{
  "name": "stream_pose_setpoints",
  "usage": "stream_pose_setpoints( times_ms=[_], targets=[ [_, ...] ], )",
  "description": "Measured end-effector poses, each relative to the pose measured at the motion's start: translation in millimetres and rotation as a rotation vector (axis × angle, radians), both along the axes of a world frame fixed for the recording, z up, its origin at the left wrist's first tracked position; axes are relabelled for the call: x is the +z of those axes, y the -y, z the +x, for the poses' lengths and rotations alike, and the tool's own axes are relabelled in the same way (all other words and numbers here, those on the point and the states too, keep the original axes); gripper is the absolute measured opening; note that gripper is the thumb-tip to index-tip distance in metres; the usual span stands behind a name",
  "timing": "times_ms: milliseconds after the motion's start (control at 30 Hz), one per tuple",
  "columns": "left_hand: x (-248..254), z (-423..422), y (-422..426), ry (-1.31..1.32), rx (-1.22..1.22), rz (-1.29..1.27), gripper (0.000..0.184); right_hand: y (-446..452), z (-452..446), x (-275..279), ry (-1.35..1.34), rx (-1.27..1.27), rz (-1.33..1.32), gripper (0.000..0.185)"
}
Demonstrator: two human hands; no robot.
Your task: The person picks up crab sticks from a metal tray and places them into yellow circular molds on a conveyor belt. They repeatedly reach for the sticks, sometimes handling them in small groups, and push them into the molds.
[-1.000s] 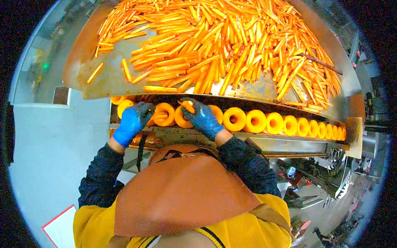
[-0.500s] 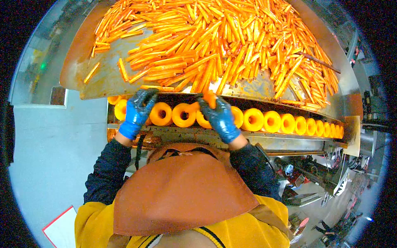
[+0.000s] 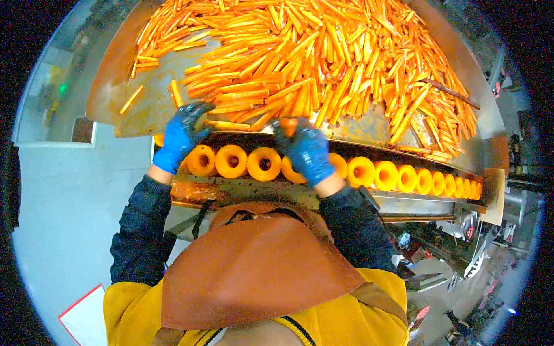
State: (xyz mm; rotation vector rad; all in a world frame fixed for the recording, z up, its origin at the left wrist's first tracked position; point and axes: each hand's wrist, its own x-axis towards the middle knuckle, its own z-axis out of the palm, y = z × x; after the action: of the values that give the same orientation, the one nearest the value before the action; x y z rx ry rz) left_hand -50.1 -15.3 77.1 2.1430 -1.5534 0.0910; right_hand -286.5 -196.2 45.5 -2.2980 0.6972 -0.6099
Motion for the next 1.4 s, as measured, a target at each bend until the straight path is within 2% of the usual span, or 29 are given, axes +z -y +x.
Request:
stream_pose_setpoints(
  times_ms=[33, 67, 100, 167, 200, 267, 300, 333, 400, 467, 533, 600, 667, 700, 733, 767, 800, 867, 933, 967, 1000, 1067, 1100, 1133, 1200, 1267, 1300, 1333, 1400],
  targets=[
    [0.6, -0.8, 8.4, 0.15, -0.065, 0.049, 0.044, 18.8, -3.4, 19.0, 0.012, 0.052, -0.168, 0.015],
    [-4.3, 1.1, 15.3, 0.147, -0.066, 0.045, 0.044, 33.9, -4.5, 38.2, 0.023, 0.103, -0.334, 0.019],
    [-12.4, 3.4, 22.4, 0.102, -0.094, 0.144, 0.047, 45.9, -3.4, 37.4, 0.017, 0.101, -0.336, 0.019],
    [-14.7, 8.3, 39.6, 0.084, -0.178, 0.304, 0.049, 65.8, 2.5, 36.0, -0.324, 0.409, -0.527, 0.025],
    [-11.8, 6.9, 47.9, 0.085, -0.181, 0.3, 0.049, 68.0, 7.6, 29.8, -0.326, 0.405, -0.53, 0.025],
    [-6.7, -0.7, 62.7, 0.135, -0.218, 0.378, 0.059, 64.1, 20.1, 13.2, -0.176, 0.505, -0.509, 0.041],
    [-12.5, -1.2, 69.7, 0.184, -0.223, 0.398, 0.062, 65.3, 25.6, 13.1, -0.357, 0.521, -0.529, 0.041],
    [-10.5, -5.8, 75.4, 0.185, -0.224, 0.398, 0.062, 68.9, 30.9, 9.8, -0.356, 0.519, -0.529, 0.041],
    [-3.0, -16.9, 87.0, 0.298, -0.181, 0.528, 0.041, 76.3, 40.3, -2.2, -0.332, 0.575, -0.649, 0.029],
    [-8.8, -14.5, 91.7, 0.328, -0.18, 0.565, 0.04, 82.5, 39.4, 2.3, -0.361, 0.576, -0.592, 0.027],
    [-33.6, -3.6, 87.9, 0.21, -0.104, 0.328, 0.042, 87.1, 30.5, 18.0, -0.256, 0.436, -0.54, 0.031],
    [-25.0, -4.3, 80.5, 0.189, -0.083, 0.374, 0.044, 99.1, 20.8, 30.2, -0.315, 0.29, -0.534, 0.039],
    [-18.6, -1.3, 76.2, 0.174, -0.067, 0.421, 0.048, 101.9, 8.3, 39.6, -0.136, 0.116, -0.445, 0.036],
    [-17.4, 2.3, 74.9, 0.112, -0.049, 0.454, 0.051, 100.5, 3.0, 41.3, -0.058, 0.036, -0.316, 0.029],
    [-17.4, 6.5, 72.7, 0.049, -0.03, 0.487, 0.054, 95.1, -2.5, 41.3, -0.06, 0.036, -0.316, 0.029],
    [-18.8, 11.3, 68.8, -0.001, -0.02, 0.383, 0.049, 86.9, -9.1, 40.9, 0.073, 0.067, -0.042, 0.029],
    [-20.1, 13.4, 66.8, -0.002, -0.021, 0.383, 0.049, 76.4, -16.3, 41.5, 0.206, 0.097, 0.233, 0.028],
    [-19.0, 15.3, 62.6, -0.237, 0.069, 0.206, 0.046, 33.7, -17.6, 46.2, 0.352, 0.157, 0.717, 0.024],
    [-22.5, 20.7, 59.9, -0.283, 0.061, 0.204, 0.048, -4.6, -10.6, 28.4, 0.341, 0.229, 0.867, 0.02],
    [-25.1, 19.7, 57.8, -0.343, 0.076, 0.106, 0.046, -17.8, -11.9, 7.3, 0.193, 0.156, 0.839, 0.015],
    [-26.5, 18.6, 54.6, -0.402, 0.092, 0.008, 0.044, -26.2, -2.2, -9.9, 0.249, 0.256, 0.791, 0.014],
    [-14.6, 8.6, 38.2, -0.451, 0.073, -0.052, 0.04, -32.9, 0.4, -21.0, -0.12, 0.221, 0.867, 0.017],
    [-9.1, 2.5, 28.6, -0.5, 0.052, -0.12, 0.037, -35.0, -0.4, -27.9, -0.117, 0.225, 0.868, 0.017],
    [-7.5, -3.6, 17.8, -0.497, 0.056, -0.12, 0.037, -37.7, -3.6, -34.7, -0.092, 0.215, 0.738, 0.018],
    [-6.7, -16.8, -6.8, -0.962, 0.182, -0.255, 0.031, -37.1, -10.1, -37.6, -0.069, 0.209, 0.61, 0.019],
    [-9.2, -26.5, -31.3, -0.981, 0.264, -0.289, 0.031, -31.6, -13.1, -28.8, 0.112, 0.122, 0.779, 0.018],
    [-10.8, -30.3, -41.3, -1.001, 0.342, -0.318, 0.031, -31.3, -10.9, -15.7, 0.192, 0.174, 0.881, 0.016],
    [-11.7, -33.3, -48.2, -1.001, 0.348, -0.318, 0.031, -34.0, -6.8, -11.5, 0.19, 0.178, 0.884, 0.016],
    [-13.2, -36.3, -57.1, -1.091, 0.391, -0.319, 0.028, -42.7, 5.3, -4.7, 0.096, 0.172, 1.126, 0.016]
  ],
)
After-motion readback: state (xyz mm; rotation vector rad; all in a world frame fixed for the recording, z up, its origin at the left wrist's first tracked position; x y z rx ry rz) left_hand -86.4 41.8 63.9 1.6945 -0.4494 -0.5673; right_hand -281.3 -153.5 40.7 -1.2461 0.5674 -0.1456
